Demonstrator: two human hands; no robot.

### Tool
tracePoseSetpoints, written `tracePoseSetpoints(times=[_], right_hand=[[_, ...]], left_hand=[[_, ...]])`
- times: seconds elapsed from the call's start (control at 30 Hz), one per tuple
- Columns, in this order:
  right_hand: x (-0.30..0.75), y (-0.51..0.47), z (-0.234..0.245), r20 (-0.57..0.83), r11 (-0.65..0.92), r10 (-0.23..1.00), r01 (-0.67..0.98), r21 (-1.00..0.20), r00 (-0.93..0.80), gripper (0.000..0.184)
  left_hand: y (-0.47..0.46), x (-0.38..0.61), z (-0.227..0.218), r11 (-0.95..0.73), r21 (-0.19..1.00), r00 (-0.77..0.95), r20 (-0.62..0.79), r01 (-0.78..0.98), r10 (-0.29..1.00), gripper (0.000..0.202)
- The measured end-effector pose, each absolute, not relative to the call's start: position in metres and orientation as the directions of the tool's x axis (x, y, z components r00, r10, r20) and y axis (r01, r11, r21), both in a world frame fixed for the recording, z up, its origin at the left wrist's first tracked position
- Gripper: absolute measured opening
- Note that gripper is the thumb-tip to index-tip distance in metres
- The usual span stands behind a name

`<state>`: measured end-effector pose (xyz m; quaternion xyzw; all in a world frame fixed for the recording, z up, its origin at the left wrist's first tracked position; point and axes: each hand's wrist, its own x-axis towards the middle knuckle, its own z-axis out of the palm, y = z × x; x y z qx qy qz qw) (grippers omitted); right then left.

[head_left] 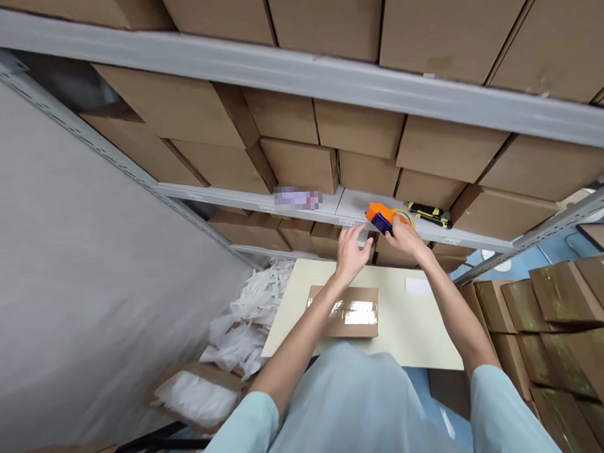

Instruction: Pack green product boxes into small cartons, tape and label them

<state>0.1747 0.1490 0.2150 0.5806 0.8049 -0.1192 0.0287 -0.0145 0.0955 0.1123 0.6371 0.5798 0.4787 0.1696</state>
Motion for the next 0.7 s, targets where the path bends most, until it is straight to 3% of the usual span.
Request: tracePoseSetpoints(times=[0.17,0.37,0.47,0.6,0.7], right_hand=[[0.128,0.203,0.249,-0.17,0.349,0.924,0.937,0.0,-0.344,0.052],[0.119,0.224,0.239,-0.219,0.316,0.928,0.948,0.036,-0.301,0.051],[0.128,0.218,0.224,-0.168,0.301,0.942,0.953,0.044,-0.29,0.062],[0.157,0.159,0.172,0.095,0.294,0.953,0.954,-0.051,-0.288,0.074],[0.182,0.073,0.114,0.056,0.276,0.961,0.943,-0.183,-0.271,0.078]], left_hand=[[0.148,0.023,0.148,-0.3,0.774,-0.048,0.391,0.558,0.919,0.062],[0.142,0.024,0.129,-0.294,0.793,-0.075,0.391,0.534,0.917,0.063],[0.121,0.009,0.101,-0.224,0.836,-0.107,0.316,0.501,0.943,0.062],[0.052,-0.04,0.031,0.011,0.903,-0.202,0.084,0.43,0.976,0.061],[-0.024,-0.083,-0.025,0.266,0.894,-0.394,-0.113,0.359,0.912,0.061]])
